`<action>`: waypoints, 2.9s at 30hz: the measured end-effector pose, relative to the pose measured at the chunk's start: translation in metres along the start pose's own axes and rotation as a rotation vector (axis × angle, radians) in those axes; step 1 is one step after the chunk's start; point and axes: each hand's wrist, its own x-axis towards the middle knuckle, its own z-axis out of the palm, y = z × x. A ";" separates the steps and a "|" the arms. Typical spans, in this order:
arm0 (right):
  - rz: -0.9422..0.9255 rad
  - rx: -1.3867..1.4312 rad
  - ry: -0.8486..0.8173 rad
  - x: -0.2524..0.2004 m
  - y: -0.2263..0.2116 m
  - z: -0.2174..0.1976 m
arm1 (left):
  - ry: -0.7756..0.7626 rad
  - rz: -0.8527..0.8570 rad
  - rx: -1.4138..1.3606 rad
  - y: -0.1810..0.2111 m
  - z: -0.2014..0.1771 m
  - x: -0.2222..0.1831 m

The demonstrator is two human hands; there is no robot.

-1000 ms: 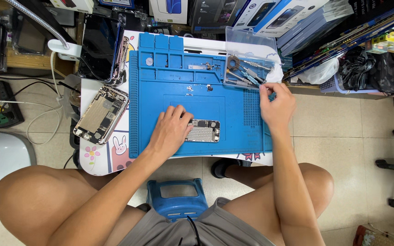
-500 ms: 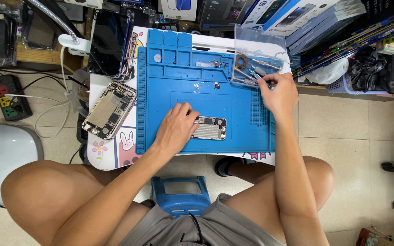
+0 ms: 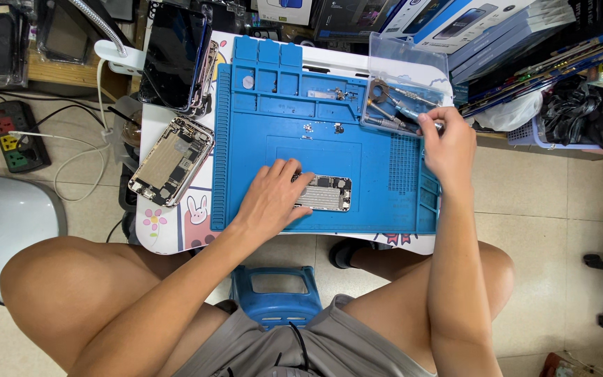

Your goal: The person uses a screwdriver to remove screws from a disassembled smartphone chassis placed on a blue anti-static mat. They carefully place the removed screws into the mat's compartments and continue to unscrew components from the device frame.

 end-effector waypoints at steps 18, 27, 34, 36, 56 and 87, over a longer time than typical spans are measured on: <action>-0.135 0.197 -0.054 -0.097 -0.036 -0.008 | 0.070 -0.042 0.075 0.014 0.000 -0.004; -0.177 0.007 -0.084 -0.083 -0.045 0.012 | -0.041 -0.054 0.093 0.050 0.013 -0.025; -0.198 0.381 -0.054 -0.085 -0.056 0.050 | 0.027 -0.084 0.148 0.052 0.031 -0.022; -0.232 0.553 -0.094 -0.088 -0.055 0.065 | 0.058 -0.079 0.209 0.052 0.033 -0.021; -0.265 0.536 -0.095 -0.083 -0.077 0.083 | -0.105 -0.101 0.099 0.073 0.043 -0.020; -0.358 0.296 -0.097 -0.086 -0.078 0.079 | -0.150 -0.096 0.154 0.066 0.047 -0.022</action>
